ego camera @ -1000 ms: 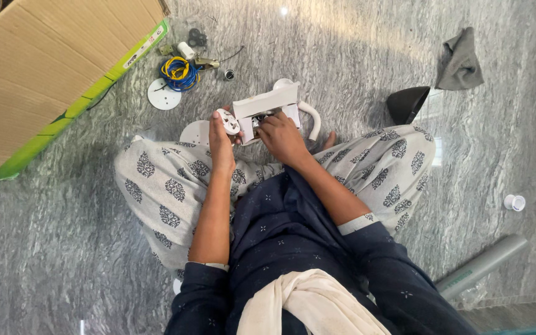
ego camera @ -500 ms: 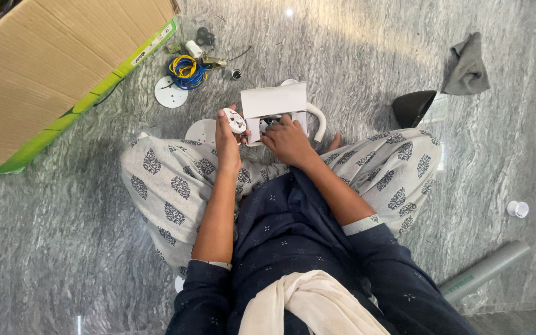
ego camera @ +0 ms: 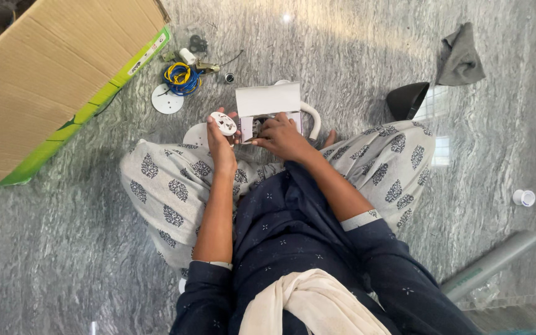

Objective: The person sits on the floor and assembles a ceiling light fixture. They handle a white circular base, a black lampshade, and a small box of components, using a screwdriver to attach parts. The person places the assembled components into a cardboard box.

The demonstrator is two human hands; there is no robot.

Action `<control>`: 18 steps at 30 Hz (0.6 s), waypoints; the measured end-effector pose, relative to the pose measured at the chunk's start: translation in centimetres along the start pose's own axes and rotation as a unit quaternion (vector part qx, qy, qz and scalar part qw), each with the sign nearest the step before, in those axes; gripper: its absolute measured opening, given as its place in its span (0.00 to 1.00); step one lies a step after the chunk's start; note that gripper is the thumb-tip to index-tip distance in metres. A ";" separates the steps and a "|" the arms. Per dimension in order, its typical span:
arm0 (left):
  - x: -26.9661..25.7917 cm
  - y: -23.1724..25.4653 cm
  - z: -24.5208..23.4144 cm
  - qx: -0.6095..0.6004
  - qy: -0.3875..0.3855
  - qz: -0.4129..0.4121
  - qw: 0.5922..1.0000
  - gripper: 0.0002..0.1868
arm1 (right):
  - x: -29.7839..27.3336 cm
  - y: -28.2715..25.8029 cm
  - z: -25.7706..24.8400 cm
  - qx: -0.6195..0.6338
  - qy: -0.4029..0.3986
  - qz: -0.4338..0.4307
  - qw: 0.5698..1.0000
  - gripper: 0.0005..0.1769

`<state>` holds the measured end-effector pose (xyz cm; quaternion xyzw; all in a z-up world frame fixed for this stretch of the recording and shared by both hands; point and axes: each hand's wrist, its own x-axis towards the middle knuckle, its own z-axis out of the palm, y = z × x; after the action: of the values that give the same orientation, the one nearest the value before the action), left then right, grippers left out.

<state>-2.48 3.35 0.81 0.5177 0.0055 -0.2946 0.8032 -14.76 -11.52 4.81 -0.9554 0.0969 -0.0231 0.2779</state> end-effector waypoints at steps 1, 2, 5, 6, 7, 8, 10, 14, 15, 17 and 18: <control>-0.2 0.1 0.0 0.001 -0.002 0.013 1.000 0.36 | -0.1 0.0 -0.4 0.033 0.020 -0.005 0.999 0.20; -0.4 0.2 -0.1 0.004 -0.005 0.027 1.000 0.35 | -0.3 0.0 -0.9 0.066 0.040 -0.010 0.997 0.17; -1.0 0.5 -0.1 0.006 -0.022 0.073 0.997 0.34 | -0.4 0.1 -1.6 0.137 0.113 -0.004 0.984 0.11; -1.1 0.5 -0.1 0.003 -0.031 0.086 0.996 0.34 | -0.4 0.2 -1.6 0.157 0.139 0.002 0.978 0.09; -1.3 0.5 -0.1 -0.001 -0.041 0.097 0.994 0.34 | -0.4 0.3 -1.6 0.183 0.152 0.030 0.971 0.09; -1.4 0.4 -0.2 -0.003 -0.052 0.103 0.993 0.35 | -0.3 0.4 -1.5 0.208 0.164 0.057 0.962 0.09; -1.9 0.2 -0.3 -0.009 -0.072 0.113 0.991 0.35 | -0.4 0.7 -1.5 0.264 0.186 0.075 0.943 0.09; -2.8 0.2 -0.6 0.014 -0.126 0.128 0.984 0.41 | -1.0 0.7 -1.7 0.363 0.205 0.097 0.904 0.16; -3.0 0.2 -0.5 0.025 -0.130 0.125 0.983 0.42 | -1.3 0.6 -1.9 0.382 0.205 0.118 0.893 0.21; -3.1 0.2 -0.2 0.041 -0.136 0.125 0.982 0.44 | -1.6 0.4 -2.2 0.315 0.224 0.059 0.920 0.17; -3.0 0.2 0.0 0.046 -0.139 0.126 0.981 0.45 | -1.6 0.4 -2.4 0.280 0.234 0.031 0.931 0.15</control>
<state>-4.86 4.78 1.93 0.5044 -0.1850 -0.2595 0.8025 -16.66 -12.83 6.67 -0.8028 0.1781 -0.2634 0.5044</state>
